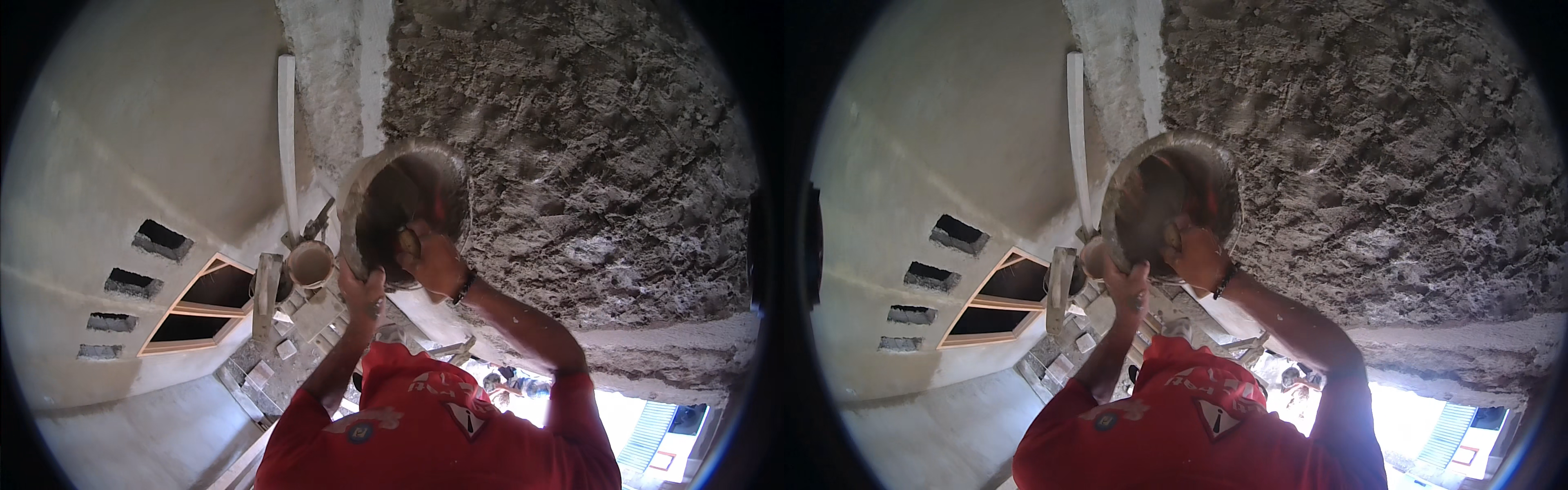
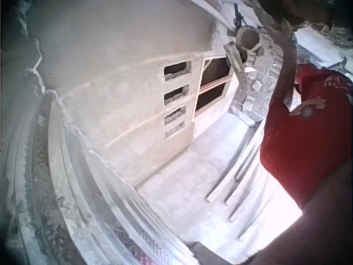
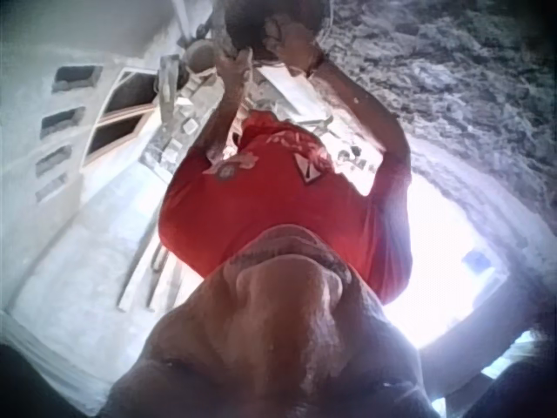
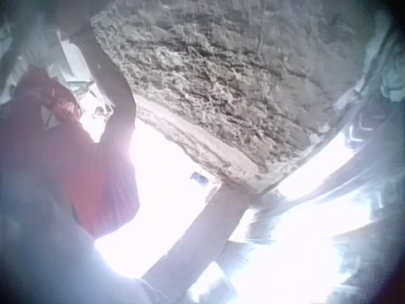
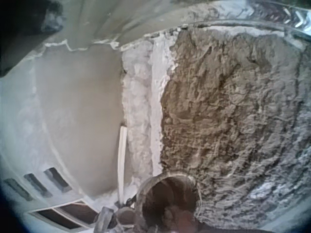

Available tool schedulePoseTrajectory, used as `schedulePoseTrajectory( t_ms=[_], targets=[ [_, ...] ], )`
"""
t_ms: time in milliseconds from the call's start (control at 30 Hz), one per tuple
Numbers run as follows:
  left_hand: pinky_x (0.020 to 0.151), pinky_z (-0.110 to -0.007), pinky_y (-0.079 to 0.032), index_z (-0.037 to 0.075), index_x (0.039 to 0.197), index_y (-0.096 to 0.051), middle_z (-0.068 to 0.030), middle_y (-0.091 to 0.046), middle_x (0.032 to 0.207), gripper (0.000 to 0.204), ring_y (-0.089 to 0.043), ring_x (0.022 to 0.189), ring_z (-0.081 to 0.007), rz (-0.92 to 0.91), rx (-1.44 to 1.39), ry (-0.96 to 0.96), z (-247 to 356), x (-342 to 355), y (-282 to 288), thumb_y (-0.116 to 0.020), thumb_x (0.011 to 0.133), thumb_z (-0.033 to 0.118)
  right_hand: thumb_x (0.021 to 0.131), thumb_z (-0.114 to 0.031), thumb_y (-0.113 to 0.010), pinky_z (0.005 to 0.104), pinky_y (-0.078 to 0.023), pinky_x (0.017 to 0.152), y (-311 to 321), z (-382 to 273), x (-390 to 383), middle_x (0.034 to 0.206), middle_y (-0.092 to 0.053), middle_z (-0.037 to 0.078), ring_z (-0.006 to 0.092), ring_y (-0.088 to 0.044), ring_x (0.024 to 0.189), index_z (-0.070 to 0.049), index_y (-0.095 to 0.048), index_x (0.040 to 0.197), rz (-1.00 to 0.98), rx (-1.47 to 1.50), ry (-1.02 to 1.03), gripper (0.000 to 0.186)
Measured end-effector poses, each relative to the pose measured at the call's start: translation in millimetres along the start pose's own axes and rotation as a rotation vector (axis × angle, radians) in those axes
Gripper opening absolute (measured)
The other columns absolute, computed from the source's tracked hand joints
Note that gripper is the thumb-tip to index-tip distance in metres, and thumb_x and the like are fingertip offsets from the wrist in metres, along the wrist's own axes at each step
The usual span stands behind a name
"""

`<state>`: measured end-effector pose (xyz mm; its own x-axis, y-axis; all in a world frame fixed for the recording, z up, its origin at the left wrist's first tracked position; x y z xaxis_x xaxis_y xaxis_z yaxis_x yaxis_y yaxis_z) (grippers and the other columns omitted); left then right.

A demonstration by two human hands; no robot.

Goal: The person applies plaster to a ceiling using a trowel, smooths the surface with a wooden straightedge, and reaches into a bucket to retrieve more plaster.

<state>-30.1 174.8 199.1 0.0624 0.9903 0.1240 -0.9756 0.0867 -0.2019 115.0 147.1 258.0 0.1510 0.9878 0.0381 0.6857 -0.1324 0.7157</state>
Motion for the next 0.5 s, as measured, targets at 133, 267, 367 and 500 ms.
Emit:
schedulePoseTrajectory(
  t_ms=[133, 267, 367, 500],
  targets=[
    [0.069, -0.024, -0.045, -0.001, 0.112, -0.051, -0.0056, -0.059, 0.092, 0.043, -0.054, 0.077, -0.0113, -0.089, -0.013, -0.036, 36.0, 23.8, 12.7, -0.052, 0.068, -0.002, 0.079, -0.015, -0.059, 0.0395, -0.054, 0.056, 12.1, 6.0, -6.2, 0.077, -0.065, 0.011, 0.0265, -0.066, 0.072, -0.007, -0.048, 0.121, -0.317, -0.888, 0.352, 0.044],
    [0.061, -0.022, -0.043, 0.0, 0.116, -0.05, -0.0033, -0.057, 0.09, 0.048, -0.05, 0.072, -0.0072, -0.189, 0.075, -0.067, 41.4, 25.3, 17.8, -0.051, 0.068, -0.003, 0.084, -0.015, -0.049, 0.038, -0.054, 0.058, 62.4, 5.8, -7.1, 0.075, -0.066, 0.011, 0.0248, -0.065, 0.063, -0.011, -0.057, 0.115, -0.381, -1.049, 0.461, 0.033],
    [0.06, -0.021, -0.042, 0.0, 0.123, -0.047, -0.0027, -0.056, 0.094, 0.056, -0.049, 0.072, -0.0062, -0.253, 0.01, 0.014, 35.3, 21.9, 12.5, -0.05, 0.067, -0.003, 0.083, -0.014, -0.049, 0.0377, -0.054, 0.058, 79.9, 9.7, 1.3, 0.08, -0.065, 0.012, 0.0256, -0.065, 0.067, -0.011, -0.054, 0.12, -0.17, -1.088, 0.449, 0.037],
    [0.066, -0.02, -0.043, -0.001, 0.131, -0.041, -0.0045, -0.054, 0.104, 0.065, -0.05, 0.081, -0.0074, -0.284, -0.092, 0.041, 18.0, 26.0, 6.3, -0.049, 0.066, -0.002, 0.083, -0.013, -0.049, 0.0408, -0.053, 0.058, 65.3, 21.9, -11.0, 0.09, -0.062, 0.014, 0.0278, -0.065, 0.072, -0.012, -0.05, 0.125, -0.229, -1.161, 0.431, 0.042]
  ],
)
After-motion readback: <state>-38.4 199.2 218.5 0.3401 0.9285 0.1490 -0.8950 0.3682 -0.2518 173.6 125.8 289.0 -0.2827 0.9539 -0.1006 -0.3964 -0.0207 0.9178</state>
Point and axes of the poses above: each hand's wrist, its own x-axis towards the middle knuckle, its own y-axis out of the back of the hand, z = x × y, the point moved 4 cm from there along x, towards the middle knuckle
